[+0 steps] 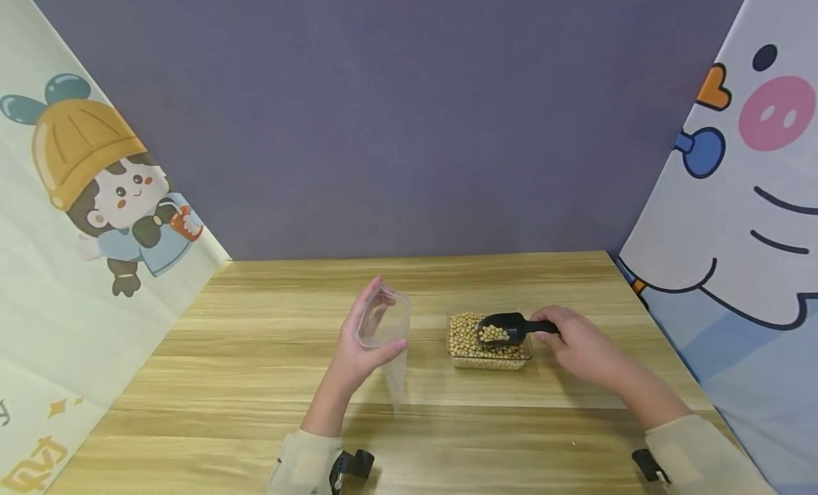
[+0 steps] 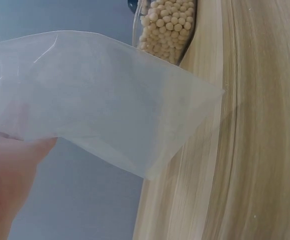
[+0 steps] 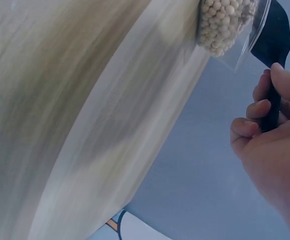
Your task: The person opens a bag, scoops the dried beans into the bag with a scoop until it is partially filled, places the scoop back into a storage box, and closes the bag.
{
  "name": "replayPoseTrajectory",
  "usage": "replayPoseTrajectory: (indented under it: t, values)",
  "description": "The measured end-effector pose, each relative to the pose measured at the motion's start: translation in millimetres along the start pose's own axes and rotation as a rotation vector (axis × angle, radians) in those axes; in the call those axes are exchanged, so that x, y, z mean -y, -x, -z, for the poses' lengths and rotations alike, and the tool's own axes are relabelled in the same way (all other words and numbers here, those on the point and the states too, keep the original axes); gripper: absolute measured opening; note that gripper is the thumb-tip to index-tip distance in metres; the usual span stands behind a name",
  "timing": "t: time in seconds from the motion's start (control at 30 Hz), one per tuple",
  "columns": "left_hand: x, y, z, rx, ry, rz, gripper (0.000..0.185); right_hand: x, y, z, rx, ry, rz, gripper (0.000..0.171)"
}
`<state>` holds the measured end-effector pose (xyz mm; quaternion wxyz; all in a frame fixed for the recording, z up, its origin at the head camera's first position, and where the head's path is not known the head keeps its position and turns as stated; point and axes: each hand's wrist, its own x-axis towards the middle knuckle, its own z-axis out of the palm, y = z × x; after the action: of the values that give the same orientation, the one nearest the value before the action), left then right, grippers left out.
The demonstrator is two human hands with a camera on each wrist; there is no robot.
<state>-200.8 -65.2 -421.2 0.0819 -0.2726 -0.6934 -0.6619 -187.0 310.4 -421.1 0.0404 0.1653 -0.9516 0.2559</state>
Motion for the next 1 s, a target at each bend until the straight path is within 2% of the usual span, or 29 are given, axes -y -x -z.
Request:
replayPoseTrajectory:
  t: [0.4, 0.57, 0.77, 1.0]
  values:
    - [1.4, -2.8, -1.2, 0.014, 0.009, -0.025, 0.106, -3, -2, 11, -0.011, -0.042, -0.036, 0.028]
    - [2.6, -5.8, -2.8, 0.032, -0.003, 0.004, 0.107, 10, -8, 25, -0.027, -0.025, -0.03, 0.032]
    - [2.2, -16.0, -9.1, 0.065, -0.031, 0.039, 0.109, 32, -20, 46, -0.064, -0.022, -0.015, 0.036]
    - [6.5, -28.0, -16.2, 0.08, -0.063, 0.101, 0.112, 60, -34, 66, -0.042, -0.03, -0.014, 0.04]
